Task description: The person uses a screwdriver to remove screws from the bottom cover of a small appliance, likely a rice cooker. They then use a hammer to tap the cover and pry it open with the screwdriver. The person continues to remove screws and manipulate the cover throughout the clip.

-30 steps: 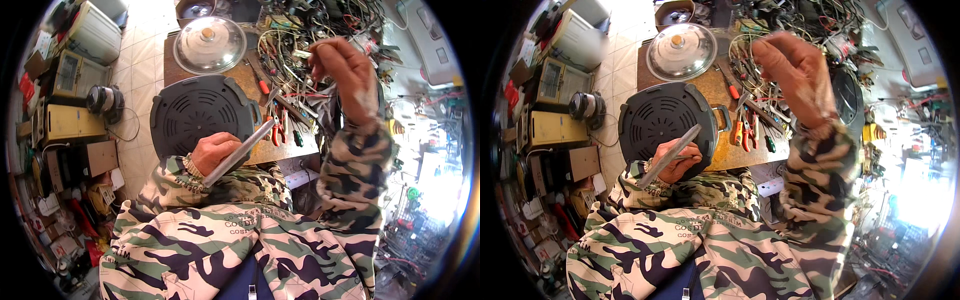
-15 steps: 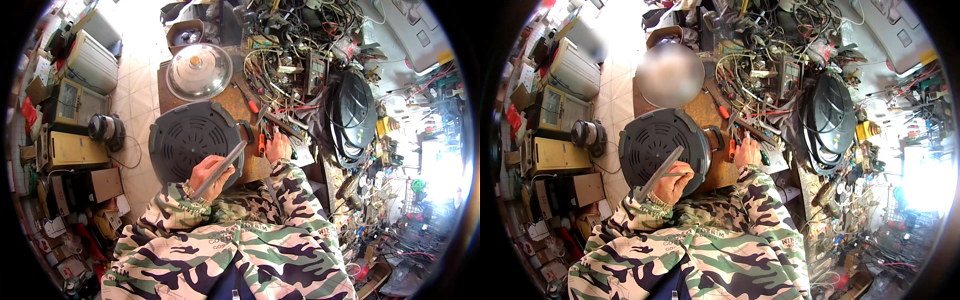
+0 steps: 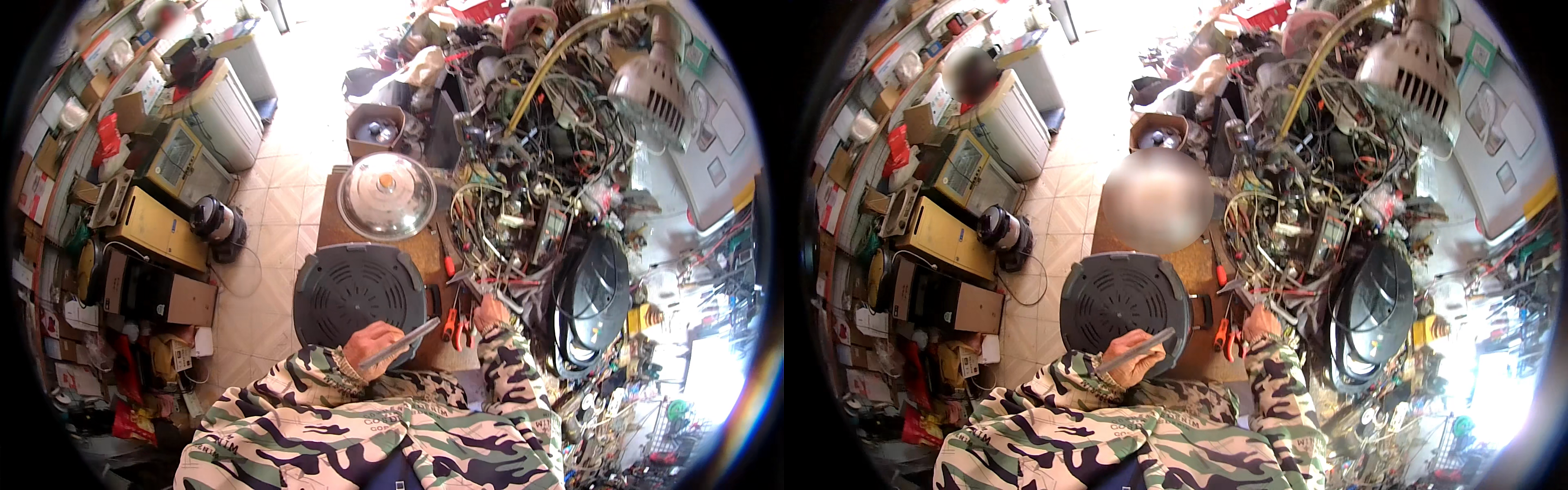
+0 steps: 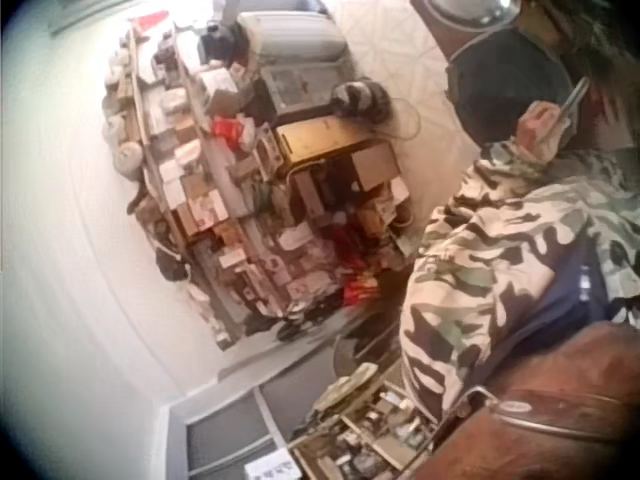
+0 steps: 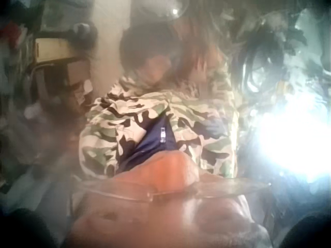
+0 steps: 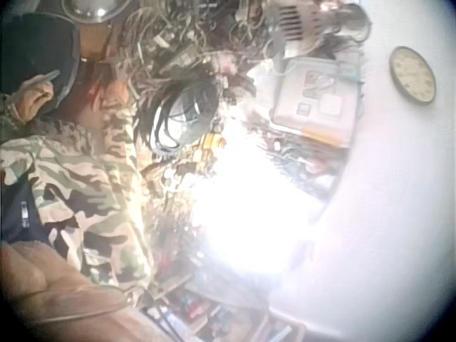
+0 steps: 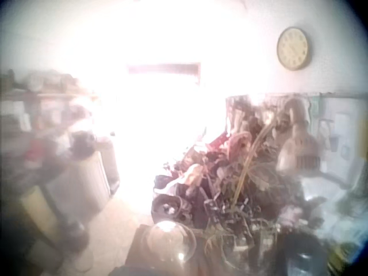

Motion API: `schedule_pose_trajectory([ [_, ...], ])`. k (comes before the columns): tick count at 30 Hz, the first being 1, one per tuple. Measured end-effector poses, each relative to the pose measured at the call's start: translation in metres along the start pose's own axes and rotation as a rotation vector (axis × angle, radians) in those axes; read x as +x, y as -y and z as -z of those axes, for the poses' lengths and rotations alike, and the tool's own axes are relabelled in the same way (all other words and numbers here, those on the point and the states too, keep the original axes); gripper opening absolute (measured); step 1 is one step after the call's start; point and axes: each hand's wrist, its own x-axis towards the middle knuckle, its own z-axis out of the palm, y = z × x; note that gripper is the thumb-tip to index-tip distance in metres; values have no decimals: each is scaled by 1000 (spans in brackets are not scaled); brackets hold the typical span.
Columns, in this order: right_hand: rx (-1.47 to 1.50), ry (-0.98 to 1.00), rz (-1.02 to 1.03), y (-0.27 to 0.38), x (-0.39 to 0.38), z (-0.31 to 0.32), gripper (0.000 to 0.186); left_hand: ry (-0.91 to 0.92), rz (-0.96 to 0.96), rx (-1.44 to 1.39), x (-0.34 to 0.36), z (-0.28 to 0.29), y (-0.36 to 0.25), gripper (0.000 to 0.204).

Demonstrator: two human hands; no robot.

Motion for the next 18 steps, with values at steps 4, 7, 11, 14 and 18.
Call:
schedule_pose_trajectory([
  [4, 287, -206, 123, 21, -27, 50, 35, 58, 11, 66, -10, 1, 5, 15],
  [7, 879, -66, 53, 82, -105, 158, 25, 73, 21, 71, -7, 4, 1, 16],
  [11, 876, -164, 211, 124, -197, 261, 20, 63, 61, 76, -3, 9, -9, 11],
  [14, 774, -188, 305, 135, -246, 287, 17, 18, 15, 62, -6, 4, -3, 10],
  [18, 438, -87, 455, 149, -278, 300, 29, 57, -61, 74, -4, 1, 7, 11],
])
